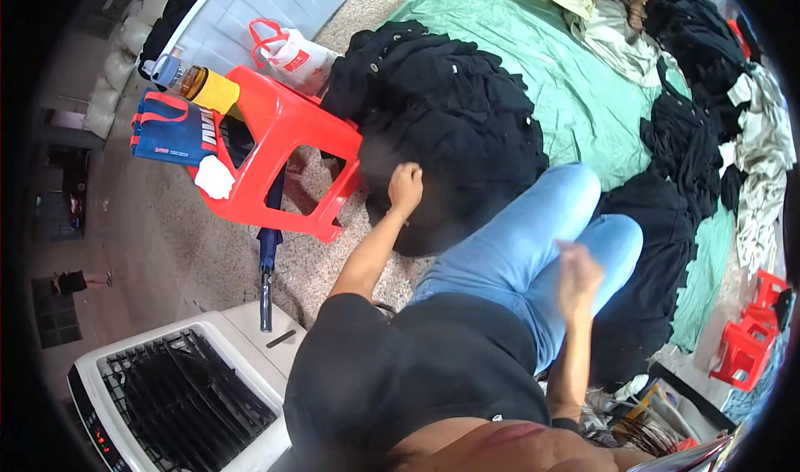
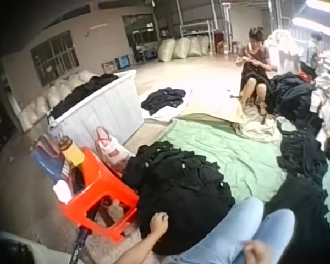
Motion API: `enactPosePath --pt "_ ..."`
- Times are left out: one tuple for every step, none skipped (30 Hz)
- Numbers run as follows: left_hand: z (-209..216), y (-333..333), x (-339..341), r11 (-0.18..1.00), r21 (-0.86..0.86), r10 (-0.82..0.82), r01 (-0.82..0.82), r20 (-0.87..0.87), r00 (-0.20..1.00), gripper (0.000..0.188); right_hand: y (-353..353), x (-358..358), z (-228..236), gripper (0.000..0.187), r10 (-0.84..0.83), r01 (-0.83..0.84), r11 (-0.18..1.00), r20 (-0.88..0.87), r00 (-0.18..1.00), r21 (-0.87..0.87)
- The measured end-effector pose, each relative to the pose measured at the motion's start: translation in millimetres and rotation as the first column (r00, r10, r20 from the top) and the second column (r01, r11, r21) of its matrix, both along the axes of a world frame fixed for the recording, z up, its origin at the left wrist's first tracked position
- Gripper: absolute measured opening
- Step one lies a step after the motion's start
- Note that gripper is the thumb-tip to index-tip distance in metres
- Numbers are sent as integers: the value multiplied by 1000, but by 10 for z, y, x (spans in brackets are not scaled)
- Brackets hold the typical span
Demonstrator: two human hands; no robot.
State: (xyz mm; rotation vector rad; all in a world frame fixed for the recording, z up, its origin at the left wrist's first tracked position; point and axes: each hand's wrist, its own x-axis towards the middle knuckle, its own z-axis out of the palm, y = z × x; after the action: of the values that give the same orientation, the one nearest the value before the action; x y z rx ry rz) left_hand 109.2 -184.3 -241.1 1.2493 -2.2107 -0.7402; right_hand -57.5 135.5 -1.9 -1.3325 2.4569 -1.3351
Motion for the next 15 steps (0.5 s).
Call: enactPosePath --pt "101 -204 -188 996 -88 2 -4 -23 1000 14 35 132 -103 14 -8 -13 992 159 987 127" --pt "251 -407 -404 990 -142 -16 7 -62 998 15 77 244 -365 14 6 -11 999 140 990 30" --pt "339 -632 -562 976 -219 -12 -18 -135 991 18 157 365 -447 13 -31 -11 984 231 972 179" --pt "400 -875 -671 954 -300 -18 -13 -100 995 28 220 452 -526 14 -46 -31 966 289 956 255" --pt "455 -1068 -812 943 -331 -9 -6 -44 999 53 242 519 -543 14 -76 -8 968 323 943 252" --pt "657 -1092 -1059 972 -236 14 -7 30 999 80 280 571 -570 15 -131 38 965 354 926 258" --pt "994 -1065 -1260 995 -96 9 15 242 970 92 317 583 -602 17 -191 81 954 374 908 290" --pt "1003 -1231 -1311 996 -66 -31 57 335 942 95 312 601 -606 18 -235 114 949 416 879 294" --pt "962 -1339 -1346 994 -63 -54 91 445 894 92 312 607 -616 20 -284 150 940 458 842 308" --pt "942 -1463 -1365 995 -6 -89 98 377 922 89 294 573 -624 22 -286 150 940 462 840 307" --pt "893 -1542 -1405 991 59 -128 116 301 945 86 317 541 -645 23 -302 173 938 459 836 302" --pt "896 -1630 -1447 975 161 -179 156 141 974 84 338 516 -662 23 -321 202 936 462 827 289" --pt "781 -1794 -1465 988 32 -150 149 55 987 83 372 487 -671 24 -337 232 936 474 814 265" --pt "692 -1970 -1340 988 -100 -118 115 -28 993 82 399 460 -683 25 -345 238 934 498 795 267" --pt "788 -1962 -1338 971 -240 28 -23 17 999 82 445 437 -712 25 -389 280 919 511 766 279"
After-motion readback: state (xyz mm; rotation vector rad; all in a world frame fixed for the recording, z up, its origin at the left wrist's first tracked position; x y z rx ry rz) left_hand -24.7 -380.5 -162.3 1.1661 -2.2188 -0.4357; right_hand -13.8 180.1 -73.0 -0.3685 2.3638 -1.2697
